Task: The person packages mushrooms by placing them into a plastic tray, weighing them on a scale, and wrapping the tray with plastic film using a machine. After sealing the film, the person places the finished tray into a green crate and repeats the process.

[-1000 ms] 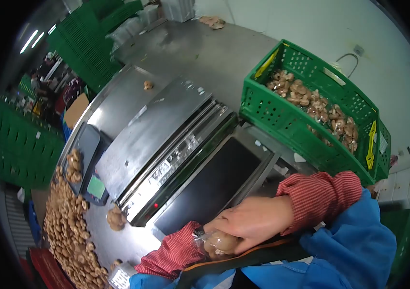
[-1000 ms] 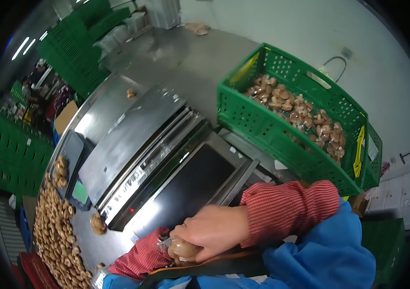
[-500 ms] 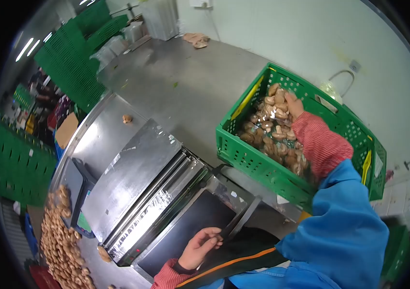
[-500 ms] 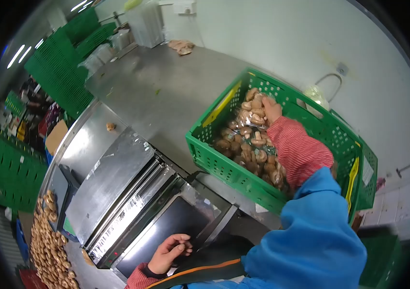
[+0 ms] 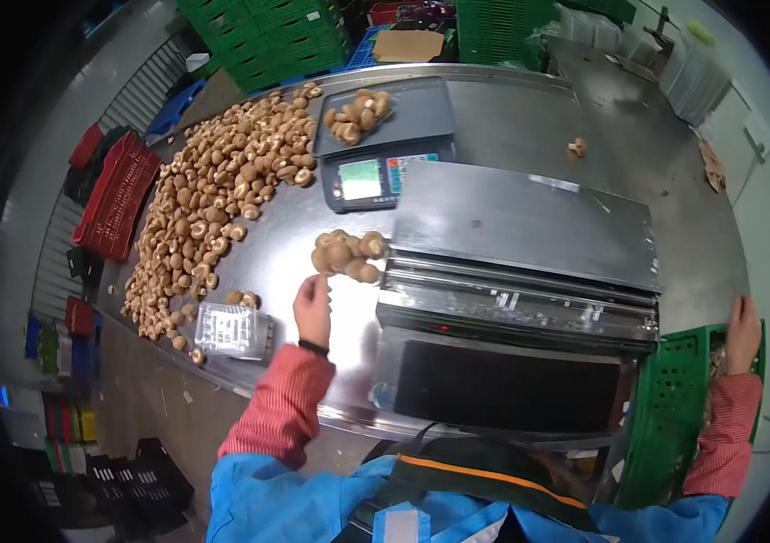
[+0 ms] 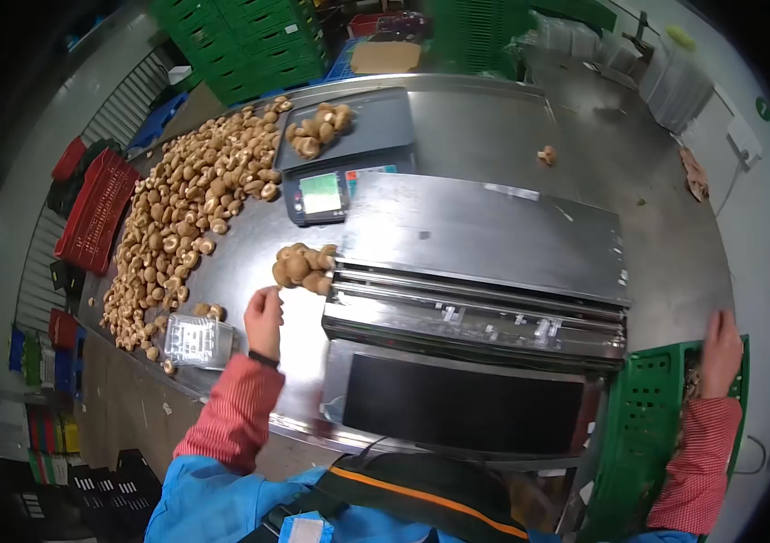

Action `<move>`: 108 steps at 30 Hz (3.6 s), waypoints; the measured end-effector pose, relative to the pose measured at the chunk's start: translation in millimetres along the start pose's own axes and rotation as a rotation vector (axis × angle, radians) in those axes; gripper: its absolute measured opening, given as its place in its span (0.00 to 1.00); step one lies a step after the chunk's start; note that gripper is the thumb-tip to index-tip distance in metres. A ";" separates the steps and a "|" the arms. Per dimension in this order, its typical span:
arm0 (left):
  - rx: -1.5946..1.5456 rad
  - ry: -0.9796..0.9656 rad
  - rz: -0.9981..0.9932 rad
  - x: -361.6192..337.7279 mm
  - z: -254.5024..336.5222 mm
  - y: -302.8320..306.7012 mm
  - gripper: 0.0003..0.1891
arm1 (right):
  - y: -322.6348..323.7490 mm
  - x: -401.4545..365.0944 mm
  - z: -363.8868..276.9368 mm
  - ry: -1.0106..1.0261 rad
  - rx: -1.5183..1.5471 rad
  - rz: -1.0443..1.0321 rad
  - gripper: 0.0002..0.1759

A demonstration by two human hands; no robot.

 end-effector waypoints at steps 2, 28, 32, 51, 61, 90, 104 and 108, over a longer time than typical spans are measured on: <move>0.526 -0.230 0.179 83.0 -87.0 80.9 0.14 | 12.3 -5.4 -134.8 0.286 0.276 -0.065 0.13; 0.642 0.178 -0.205 58.1 -129.2 144.8 0.14 | -198.3 -137.4 -681.4 0.236 0.335 -1.307 0.15; 0.547 0.159 -0.161 49.7 -89.9 149.3 0.13 | -141.7 -121.3 -687.2 0.444 0.280 -1.209 0.16; 0.837 -0.167 -0.741 62.2 94.3 -186.0 0.17 | -111.3 24.2 -312.7 0.319 0.703 -0.654 0.09; 1.041 -0.949 -0.888 -3.8 142.5 -104.2 0.25 | -8.1 -43.6 -237.9 0.736 0.114 -0.313 0.20; 0.920 -0.647 -0.555 101.6 107.8 -228.2 0.12 | -134.7 72.5 -325.5 0.343 0.650 -0.548 0.15; 0.013 0.034 -0.630 46.4 90.3 -198.1 0.20 | -99.0 -1.9 -311.2 -0.038 1.558 -0.806 0.13; -0.048 0.112 -0.705 -17.3 116.9 -159.9 0.19 | -43.9 -53.9 -292.3 0.081 1.430 -0.712 0.12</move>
Point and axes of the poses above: each hand's wrist, its own x-axis towards the middle knuckle, its own y-axis out of the back of the hand, z = x × y, the point moved 4 cm from there along x, towards the middle knuckle, and after that the axes turned 10 degrees about -z, right-handed, at the moved point
